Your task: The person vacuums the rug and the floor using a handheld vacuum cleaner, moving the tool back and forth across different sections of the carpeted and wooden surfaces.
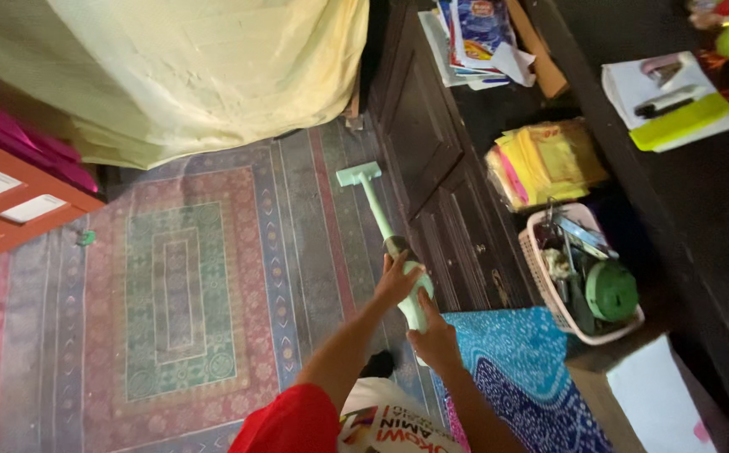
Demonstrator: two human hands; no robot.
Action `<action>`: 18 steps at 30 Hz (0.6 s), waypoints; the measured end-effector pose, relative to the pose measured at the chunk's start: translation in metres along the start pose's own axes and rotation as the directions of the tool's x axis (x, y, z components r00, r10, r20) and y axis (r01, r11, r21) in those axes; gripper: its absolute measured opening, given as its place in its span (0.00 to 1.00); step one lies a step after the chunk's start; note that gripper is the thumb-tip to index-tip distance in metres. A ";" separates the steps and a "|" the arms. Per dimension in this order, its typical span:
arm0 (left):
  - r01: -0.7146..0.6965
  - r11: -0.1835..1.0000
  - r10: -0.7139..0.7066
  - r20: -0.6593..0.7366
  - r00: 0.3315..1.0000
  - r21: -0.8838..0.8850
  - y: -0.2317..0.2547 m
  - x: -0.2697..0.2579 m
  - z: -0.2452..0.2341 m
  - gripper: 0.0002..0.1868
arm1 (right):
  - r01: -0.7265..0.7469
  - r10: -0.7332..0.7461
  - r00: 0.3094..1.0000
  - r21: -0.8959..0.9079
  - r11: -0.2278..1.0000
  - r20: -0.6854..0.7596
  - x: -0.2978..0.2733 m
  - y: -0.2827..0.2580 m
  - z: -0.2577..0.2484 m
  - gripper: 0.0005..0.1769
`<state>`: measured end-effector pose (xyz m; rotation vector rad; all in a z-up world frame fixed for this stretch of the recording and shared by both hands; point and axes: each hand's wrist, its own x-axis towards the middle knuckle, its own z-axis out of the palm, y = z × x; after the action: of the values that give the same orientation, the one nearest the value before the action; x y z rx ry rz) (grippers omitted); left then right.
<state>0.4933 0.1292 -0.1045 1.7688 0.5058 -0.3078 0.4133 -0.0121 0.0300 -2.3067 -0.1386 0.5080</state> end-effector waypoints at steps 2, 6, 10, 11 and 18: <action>0.097 0.992 -0.092 0.074 0.993 -0.075 0.003 0.021 -0.005 0.47 | -0.015 0.014 1.000 0.040 0.999 0.026 0.013 -0.011 -0.005 0.52; -0.036 0.993 0.039 -0.027 0.999 0.108 0.008 0.054 -0.017 0.46 | -0.151 0.147 0.983 0.029 0.988 0.105 0.050 -0.028 -0.001 0.56; 0.096 0.995 -0.096 0.028 0.995 0.012 0.031 0.071 -0.046 0.47 | 0.160 -0.162 0.986 -0.076 0.984 -0.027 0.088 -0.027 0.010 0.56; 0.101 0.994 -0.102 0.035 0.994 0.031 0.036 0.077 -0.054 0.47 | 0.192 -0.193 0.981 -0.035 0.981 -0.033 0.099 -0.030 0.012 0.55; 0.005 0.991 -0.008 0.022 1.000 0.135 0.028 0.148 -0.100 0.47 | 0.094 -0.099 0.994 -0.104 0.990 -0.039 0.154 -0.088 0.039 0.55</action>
<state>0.6302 0.2457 -0.1234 1.8931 0.4841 -0.3736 0.5429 0.1140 0.0179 -2.3949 -0.2590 0.4093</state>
